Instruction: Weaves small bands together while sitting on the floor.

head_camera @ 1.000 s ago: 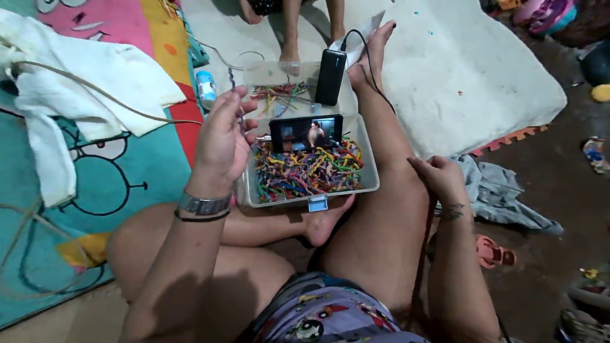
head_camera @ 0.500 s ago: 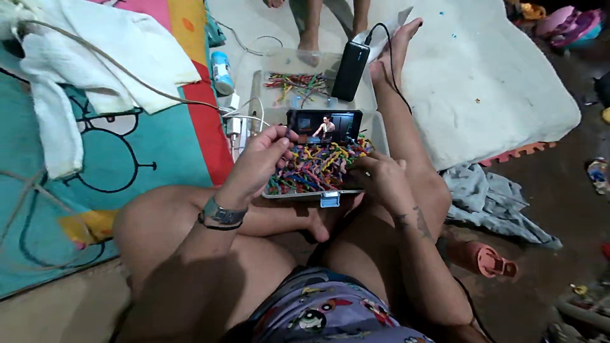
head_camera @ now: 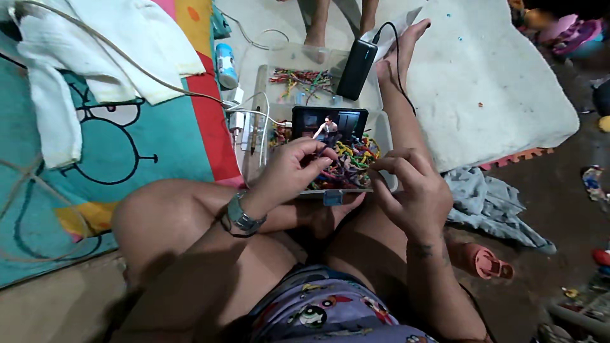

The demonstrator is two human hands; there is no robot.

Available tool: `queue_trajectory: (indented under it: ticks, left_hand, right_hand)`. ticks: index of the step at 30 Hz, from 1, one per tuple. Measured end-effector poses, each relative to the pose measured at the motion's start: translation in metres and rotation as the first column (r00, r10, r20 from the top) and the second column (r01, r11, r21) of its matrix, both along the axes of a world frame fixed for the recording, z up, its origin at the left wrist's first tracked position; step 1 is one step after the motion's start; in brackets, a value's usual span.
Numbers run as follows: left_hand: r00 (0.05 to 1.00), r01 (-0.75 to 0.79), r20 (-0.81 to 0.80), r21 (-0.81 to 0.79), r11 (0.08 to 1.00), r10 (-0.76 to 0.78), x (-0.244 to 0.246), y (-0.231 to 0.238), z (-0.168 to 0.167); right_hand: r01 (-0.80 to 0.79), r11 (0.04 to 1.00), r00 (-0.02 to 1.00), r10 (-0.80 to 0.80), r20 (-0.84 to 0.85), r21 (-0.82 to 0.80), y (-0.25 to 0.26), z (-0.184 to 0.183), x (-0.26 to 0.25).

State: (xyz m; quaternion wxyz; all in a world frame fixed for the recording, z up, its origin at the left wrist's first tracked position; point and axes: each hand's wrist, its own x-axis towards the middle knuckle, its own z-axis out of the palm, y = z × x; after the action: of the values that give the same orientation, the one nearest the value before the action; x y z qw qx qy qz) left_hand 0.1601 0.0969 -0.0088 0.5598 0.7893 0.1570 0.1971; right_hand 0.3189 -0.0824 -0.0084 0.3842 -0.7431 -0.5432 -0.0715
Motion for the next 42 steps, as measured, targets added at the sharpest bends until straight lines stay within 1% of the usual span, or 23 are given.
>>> queue_trajectory:
  ticks: [2,6,9,11,13,14,18,21,24,26,30,31,32,33,34,35,36,37,38,39,40,41,42]
  left_hand:
    - [0.999,0.027,0.034,0.037,0.999,-0.028,0.005,-0.008,-0.007]
    - [0.993,0.106,0.046,0.054,0.993,-0.109,0.014,-0.023,-0.019]
    - [0.992,0.108,0.06,0.088,0.99,-0.113,0.014,-0.027,-0.025]
    - [0.991,0.104,0.079,0.057,0.993,-0.108,0.015,-0.026,-0.025]
    - [0.99,0.108,0.093,0.013,0.994,-0.109,0.016,-0.026,-0.023]
    - [0.989,0.105,0.102,0.02,0.994,-0.107,0.016,-0.025,-0.023]
    - [0.992,0.042,0.115,0.155,0.987,-0.06,0.015,-0.022,-0.027]
    - [0.994,0.04,0.099,0.111,0.993,-0.052,0.013,-0.023,-0.027]
    - [0.993,0.059,0.101,0.051,0.997,-0.064,0.012,-0.023,-0.027]
    - [0.995,0.06,0.081,0.026,0.998,-0.062,0.012,-0.023,-0.026]
    - [0.996,0.008,0.086,0.074,0.997,-0.015,0.012,-0.018,-0.027]
    - [0.995,0.022,0.1,0.075,0.997,-0.03,0.011,-0.015,-0.026]
    - [0.988,0.068,0.132,0.065,0.996,-0.076,0.01,-0.012,-0.024]
    - [0.969,0.154,0.189,0.056,0.986,-0.162,0.008,-0.008,-0.022]
    - [0.927,0.272,0.249,0.07,0.96,-0.281,0.007,-0.003,-0.019]
    - [0.874,0.388,0.276,0.101,0.916,-0.4,0.007,0.002,-0.014]
    - [0.832,0.47,0.269,0.124,0.874,-0.485,0.007,0.008,-0.01]
    - [0.833,0.485,0.226,0.14,0.863,-0.505,0.005,0.013,-0.007]
    - [0.877,0.426,0.176,0.144,0.893,-0.446,-0.001,0.018,-0.006]
    - [0.935,0.31,0.144,0.112,0.944,-0.324,-0.008,0.022,-0.004]
    - [0.976,0.18,0.114,0.038,0.983,-0.183,-0.015,0.025,-0.002]
    - [0.994,0.051,0.096,-0.04,0.998,-0.047,-0.021,0.026,0.002]
    - [0.992,-0.073,0.092,-0.11,0.991,0.083,-0.023,0.027,0.005]
  right_hand:
    - [-0.041,0.998,0.999,0.041,-0.01,0.047,0.0,0.006,-0.004]
    - [-0.123,0.986,0.99,0.129,-0.047,0.115,0.002,0.013,-0.007]
    - [-0.16,0.973,0.979,0.178,-0.098,0.166,0.002,0.015,-0.006]
    - [-0.169,0.962,0.969,0.202,-0.144,0.212,0.003,0.015,-0.005]
    - [-0.162,0.952,0.957,0.215,-0.192,0.258,0.004,0.015,-0.005]
    - [-0.155,0.948,0.953,0.218,-0.212,0.277,0.004,0.015,-0.006]
    - [-0.121,0.918,0.921,0.246,-0.303,0.377,0.003,0.018,-0.003]
    - [-0.071,0.895,0.9,0.248,-0.359,0.44,0.001,0.021,0.003]
    - [-0.008,0.891,0.891,0.212,-0.401,0.453,-0.001,0.019,0.005]
    - [0.005,0.892,0.89,0.202,-0.409,0.452,-0.002,0.017,0.006]
    - [0.017,0.888,0.861,0.22,-0.458,0.459,-0.007,0.016,0.008]
    - [0.049,0.886,0.83,0.221,-0.511,0.462,-0.008,0.015,0.01]
    - [0.093,0.887,0.786,0.213,-0.581,0.452,-0.009,0.013,0.011]
    - [0.142,0.89,0.716,0.21,-0.666,0.434,-0.009,0.01,0.013]
    - [0.178,0.897,0.626,0.214,-0.75,0.404,-0.009,0.006,0.013]
    - [0.189,0.905,0.532,0.232,-0.814,0.381,-0.008,0.002,0.013]
    - [0.181,0.911,0.449,0.26,-0.855,0.372,-0.007,-0.001,0.013]
    - [0.152,0.911,0.398,0.298,-0.868,0.383,-0.009,-0.003,0.015]
    - [0.119,0.902,0.384,0.344,-0.857,0.416,-0.011,-0.002,0.018]
    - [0.107,0.88,0.411,0.384,-0.827,0.462,-0.013,0.0,0.02]
    - [0.135,0.844,0.46,0.411,-0.787,0.519,-0.013,0.005,0.021]
    - [0.188,0.787,0.528,0.424,-0.736,0.588,-0.013,0.011,0.02]
    - [0.232,0.723,0.613,0.411,-0.675,0.651,-0.012,0.018,0.019]
